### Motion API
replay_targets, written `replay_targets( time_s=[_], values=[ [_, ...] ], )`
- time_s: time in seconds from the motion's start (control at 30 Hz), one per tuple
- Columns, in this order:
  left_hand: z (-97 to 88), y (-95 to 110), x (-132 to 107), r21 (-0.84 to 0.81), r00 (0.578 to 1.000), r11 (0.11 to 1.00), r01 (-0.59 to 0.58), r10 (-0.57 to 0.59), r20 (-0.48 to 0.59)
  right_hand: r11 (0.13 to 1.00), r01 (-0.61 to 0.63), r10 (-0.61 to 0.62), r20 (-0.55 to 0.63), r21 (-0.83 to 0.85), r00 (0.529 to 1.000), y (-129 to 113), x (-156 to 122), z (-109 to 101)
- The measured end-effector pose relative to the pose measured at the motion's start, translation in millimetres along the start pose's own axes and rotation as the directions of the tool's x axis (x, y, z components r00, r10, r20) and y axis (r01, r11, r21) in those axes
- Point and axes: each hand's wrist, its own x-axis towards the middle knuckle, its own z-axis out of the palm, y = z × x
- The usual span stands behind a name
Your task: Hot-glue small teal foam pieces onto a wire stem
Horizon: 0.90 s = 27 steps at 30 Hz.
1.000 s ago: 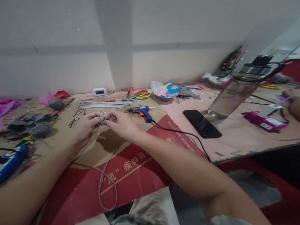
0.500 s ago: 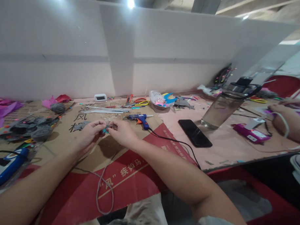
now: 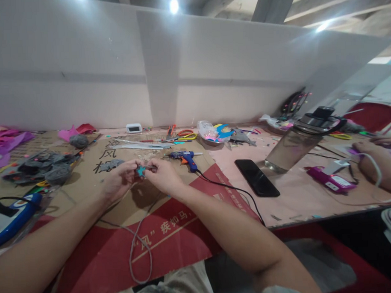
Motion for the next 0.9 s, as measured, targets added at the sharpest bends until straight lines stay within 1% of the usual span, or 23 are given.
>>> replay_targets(
  time_s=[0.07, 0.17, 0.27, 0.37, 0.47, 0.53, 0.6, 0.73, 0.77, 0.87, 0.9],
  values=[
    [0.0, 0, 1, 0.023, 1.000, 1.000, -0.007, 0.007, -0.019, 0.999, -0.034, 0.034, 0.001, -0.007, 0.999, 0, 1, -2],
    [-1.6, -2, 5, 0.168, 0.993, 0.985, -0.025, 0.044, -0.108, 0.996, -0.057, 0.057, -0.011, -0.062, 0.998, 1, 3, -5],
    [-6.9, -5, 11, 0.351, 0.973, 0.936, -0.042, 0.118, -0.199, 0.995, -0.033, 0.032, -0.015, -0.096, 0.999, 5, 6, -8],
    [-13.5, -4, 15, 0.509, 0.947, 0.856, -0.094, 0.235, -0.221, 0.992, 0.005, -0.004, 0.005, -0.128, 1.000, 8, 6, -10],
    [-16.8, 2, 13, 0.672, 0.900, 0.720, -0.172, 0.392, -0.190, 0.982, 0.057, -0.056, 0.013, -0.180, 0.998, 9, 6, -13],
    [-16.5, 8, 11, 0.736, 0.884, 0.649, -0.194, 0.440, -0.156, 0.969, 0.095, -0.093, 0.017, -0.228, 0.995, 8, 5, -15],
    [-14.9, 12, 10, 0.764, 0.888, 0.610, -0.211, 0.446, -0.111, 0.951, 0.130, -0.129, 0.023, -0.281, 0.991, 5, 5, -18],
    [-9.8, 16, 7, 0.730, 0.898, 0.612, -0.303, 0.440, 0.004, 0.900, 0.183, -0.180, 0.044, -0.395, 0.983, -4, 3, -21],
    [-8.5, 16, 6, 0.738, 0.904, 0.600, -0.309, 0.426, 0.032, 0.888, 0.193, -0.190, 0.050, -0.418, 0.980, -6, 3, -21],
    [-5.7, 13, 4, 0.819, 0.928, 0.506, -0.271, 0.364, 0.083, 0.854, 0.209, -0.207, 0.058, -0.476, 0.977, -11, 1, -21],
    [-5.5, 11, 4, 0.834, 0.936, 0.487, -0.261, 0.340, 0.095, 0.842, 0.212, -0.211, 0.059, -0.497, 0.976, -12, 0, -21]
  ],
)
